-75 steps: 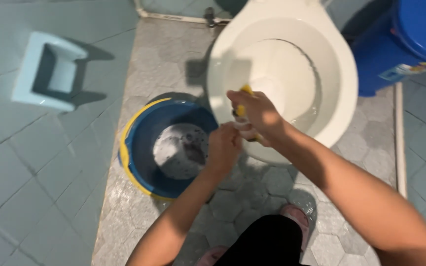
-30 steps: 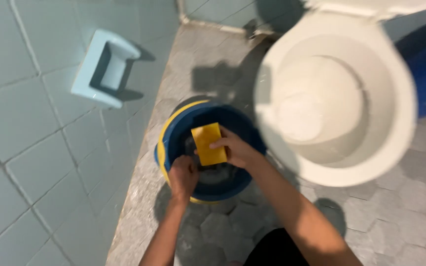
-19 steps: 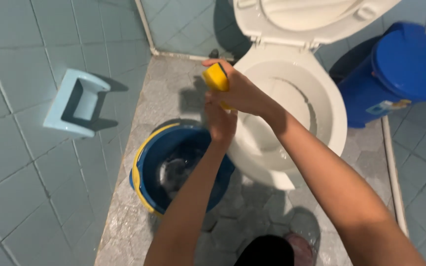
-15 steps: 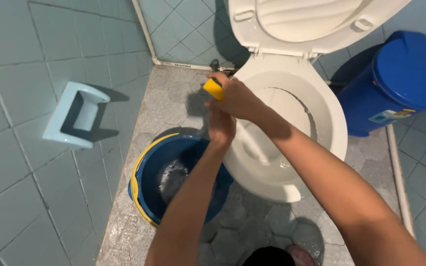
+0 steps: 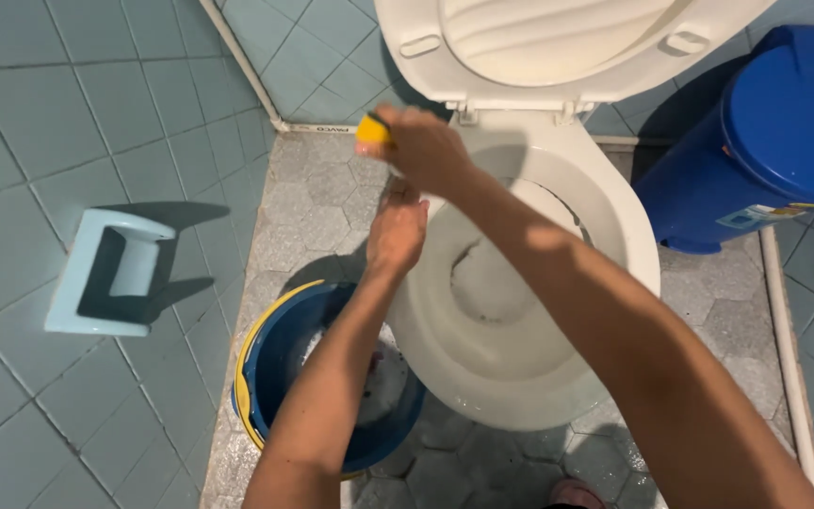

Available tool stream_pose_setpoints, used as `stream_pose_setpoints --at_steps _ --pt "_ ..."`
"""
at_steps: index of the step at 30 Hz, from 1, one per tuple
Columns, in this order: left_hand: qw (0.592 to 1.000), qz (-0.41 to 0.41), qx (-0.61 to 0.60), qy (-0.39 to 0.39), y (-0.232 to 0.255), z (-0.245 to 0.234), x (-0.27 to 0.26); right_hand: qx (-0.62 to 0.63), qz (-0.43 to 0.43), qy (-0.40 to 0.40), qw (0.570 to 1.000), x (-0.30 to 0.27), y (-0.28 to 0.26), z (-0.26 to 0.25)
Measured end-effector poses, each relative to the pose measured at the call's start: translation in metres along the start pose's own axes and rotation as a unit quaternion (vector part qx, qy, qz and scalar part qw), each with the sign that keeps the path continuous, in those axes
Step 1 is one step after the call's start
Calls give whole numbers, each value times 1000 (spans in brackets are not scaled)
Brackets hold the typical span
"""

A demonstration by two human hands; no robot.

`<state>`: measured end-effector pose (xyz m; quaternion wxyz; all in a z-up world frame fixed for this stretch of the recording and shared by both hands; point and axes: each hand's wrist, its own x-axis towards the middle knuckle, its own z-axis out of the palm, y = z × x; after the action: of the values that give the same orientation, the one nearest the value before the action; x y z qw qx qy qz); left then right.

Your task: Cleaning the surfaces of a toilet using a sponge and soapy water.

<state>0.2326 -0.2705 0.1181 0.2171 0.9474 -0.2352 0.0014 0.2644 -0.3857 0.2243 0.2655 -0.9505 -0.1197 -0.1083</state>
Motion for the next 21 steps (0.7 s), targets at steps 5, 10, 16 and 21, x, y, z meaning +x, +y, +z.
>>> stream_pose_setpoints --at_steps 5,10,16,21 --pt "991 67 -83 87 -14 17 10 34 2 58 998 5 19 -23" --pt "994 25 -97 52 -23 25 14 -211 32 242 947 -26 72 39" --pt "952 7 -294 89 14 -37 1 -71 -4 343 937 -68 61 116" --pt "929 -147 -338 17 2 -28 4 193 138 216 947 -115 -1 121"
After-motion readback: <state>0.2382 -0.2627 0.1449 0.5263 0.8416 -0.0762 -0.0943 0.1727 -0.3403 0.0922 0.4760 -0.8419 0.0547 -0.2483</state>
